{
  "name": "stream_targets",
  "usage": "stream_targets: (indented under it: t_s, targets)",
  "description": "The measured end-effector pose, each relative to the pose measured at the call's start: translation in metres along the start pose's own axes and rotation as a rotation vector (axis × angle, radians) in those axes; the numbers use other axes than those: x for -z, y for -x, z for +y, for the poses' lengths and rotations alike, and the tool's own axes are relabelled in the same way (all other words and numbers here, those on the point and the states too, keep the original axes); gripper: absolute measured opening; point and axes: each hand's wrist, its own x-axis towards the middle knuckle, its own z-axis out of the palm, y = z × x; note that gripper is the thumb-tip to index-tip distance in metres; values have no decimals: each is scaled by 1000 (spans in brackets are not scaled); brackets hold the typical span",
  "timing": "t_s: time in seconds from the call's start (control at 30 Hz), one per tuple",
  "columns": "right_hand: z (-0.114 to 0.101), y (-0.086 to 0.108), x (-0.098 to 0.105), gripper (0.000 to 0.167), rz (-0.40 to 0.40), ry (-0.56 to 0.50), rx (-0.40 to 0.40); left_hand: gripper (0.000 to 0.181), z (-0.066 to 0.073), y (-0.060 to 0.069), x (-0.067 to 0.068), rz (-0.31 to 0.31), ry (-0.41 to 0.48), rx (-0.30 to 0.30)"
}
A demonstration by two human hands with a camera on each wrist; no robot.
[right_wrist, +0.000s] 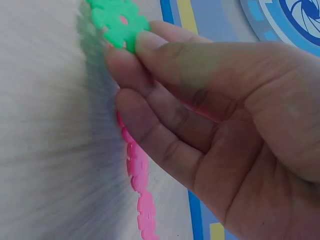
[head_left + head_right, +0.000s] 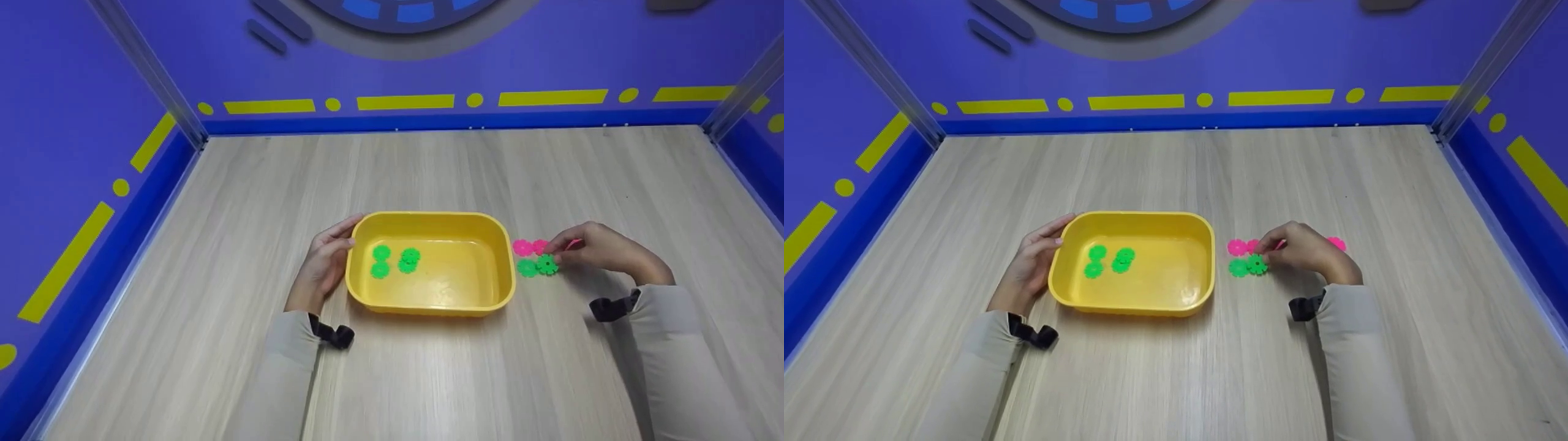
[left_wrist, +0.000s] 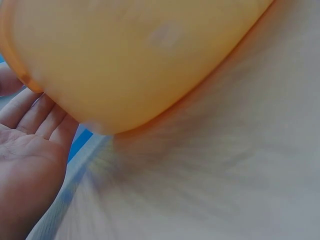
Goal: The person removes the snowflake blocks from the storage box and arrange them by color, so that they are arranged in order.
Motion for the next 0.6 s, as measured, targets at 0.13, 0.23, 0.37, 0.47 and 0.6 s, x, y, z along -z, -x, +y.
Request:
stream_targets:
  t_s: [0.13, 0.23, 0.37, 0.47, 0.6]
  targets:
    - [1, 1, 1, 21, -11, 2, 8, 52, 0, 0, 1, 9, -5, 8]
    - [2, 2, 1, 20, -15, -2, 14, 53, 0, 0, 1, 15, -7, 15]
    - [3, 2, 2, 21, -26, -17, 15, 55, 0, 0, 1, 19, -11, 18]
    - [4, 2, 2, 21, -37, -26, 11, 56, 0, -1, 1, 19, -14, 18]
    - [5, 2, 2, 21, -42, -25, 0, 56, 1, -1, 0, 19, -16, 17]
